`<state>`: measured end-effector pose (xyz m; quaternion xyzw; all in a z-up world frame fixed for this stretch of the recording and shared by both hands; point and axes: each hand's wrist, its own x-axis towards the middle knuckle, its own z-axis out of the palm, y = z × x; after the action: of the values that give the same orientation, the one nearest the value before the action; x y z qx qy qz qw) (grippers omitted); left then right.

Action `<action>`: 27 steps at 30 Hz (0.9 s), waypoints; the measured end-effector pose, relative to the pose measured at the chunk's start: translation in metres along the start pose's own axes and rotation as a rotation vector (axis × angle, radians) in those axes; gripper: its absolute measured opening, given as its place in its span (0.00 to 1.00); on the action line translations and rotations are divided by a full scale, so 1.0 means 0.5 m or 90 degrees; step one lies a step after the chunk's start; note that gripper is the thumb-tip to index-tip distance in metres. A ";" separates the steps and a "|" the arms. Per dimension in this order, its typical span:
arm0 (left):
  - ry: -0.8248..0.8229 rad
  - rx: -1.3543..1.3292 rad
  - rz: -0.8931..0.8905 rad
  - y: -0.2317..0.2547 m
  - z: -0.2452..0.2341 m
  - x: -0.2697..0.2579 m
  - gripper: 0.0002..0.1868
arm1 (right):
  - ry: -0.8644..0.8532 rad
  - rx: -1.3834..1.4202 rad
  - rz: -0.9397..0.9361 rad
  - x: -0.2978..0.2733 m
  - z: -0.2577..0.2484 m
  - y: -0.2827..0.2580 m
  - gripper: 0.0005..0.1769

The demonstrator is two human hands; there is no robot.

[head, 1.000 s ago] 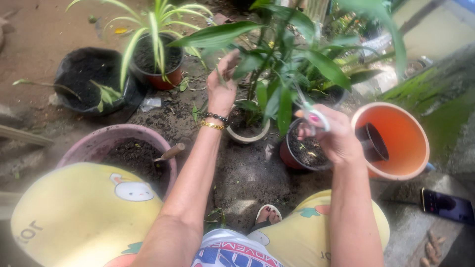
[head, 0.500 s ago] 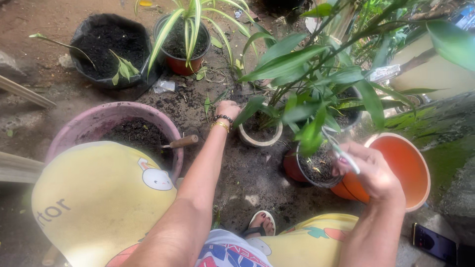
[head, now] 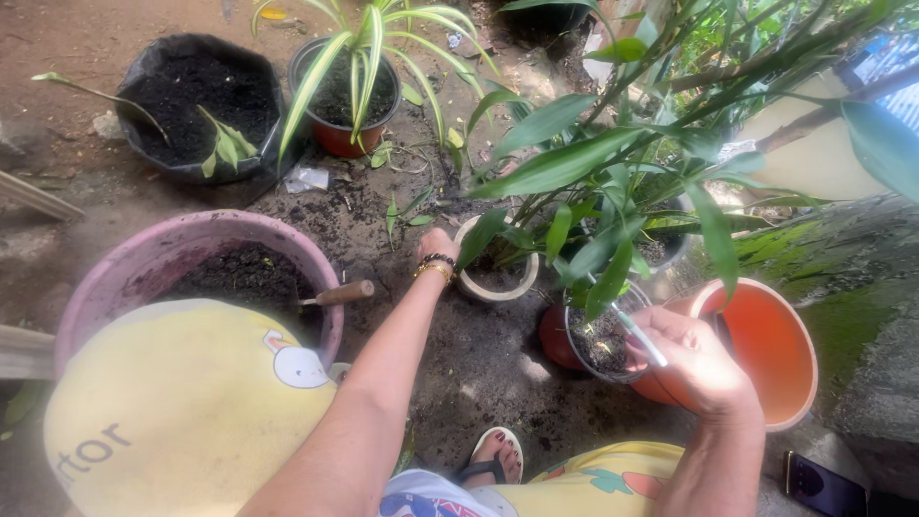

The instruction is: The person prunes a potted plant using scissors and removes dead leaves by hand.

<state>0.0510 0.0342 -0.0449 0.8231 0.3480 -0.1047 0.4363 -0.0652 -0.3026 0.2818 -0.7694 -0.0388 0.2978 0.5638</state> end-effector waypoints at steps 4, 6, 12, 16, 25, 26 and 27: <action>-0.001 0.048 -0.023 0.011 -0.027 -0.038 0.15 | -0.031 0.005 0.001 0.004 0.003 0.007 0.18; 0.004 0.061 -0.018 0.012 -0.029 -0.044 0.16 | -0.048 0.012 0.000 0.003 0.007 0.006 0.17; -0.019 0.053 -0.021 0.002 -0.011 -0.020 0.18 | -0.067 -0.038 0.013 0.007 0.020 0.001 0.14; -0.032 0.024 -0.006 -0.002 -0.010 -0.028 0.21 | -0.076 -0.056 0.046 0.013 0.026 0.010 0.13; -0.212 -0.416 -0.199 0.015 0.035 -0.162 0.14 | -0.031 0.005 0.015 0.007 0.055 -0.026 0.13; -0.216 -0.441 -0.213 0.011 0.053 -0.161 0.14 | -0.021 0.028 -0.024 0.004 0.056 -0.027 0.13; -0.219 -0.465 -0.226 0.007 0.070 -0.160 0.14 | -0.009 0.051 -0.062 0.002 0.058 -0.026 0.13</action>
<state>-0.0011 -0.0336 -0.0256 0.5128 0.4207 -0.1835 0.7255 -0.0750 -0.2730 0.2876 -0.7410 -0.0682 0.2770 0.6078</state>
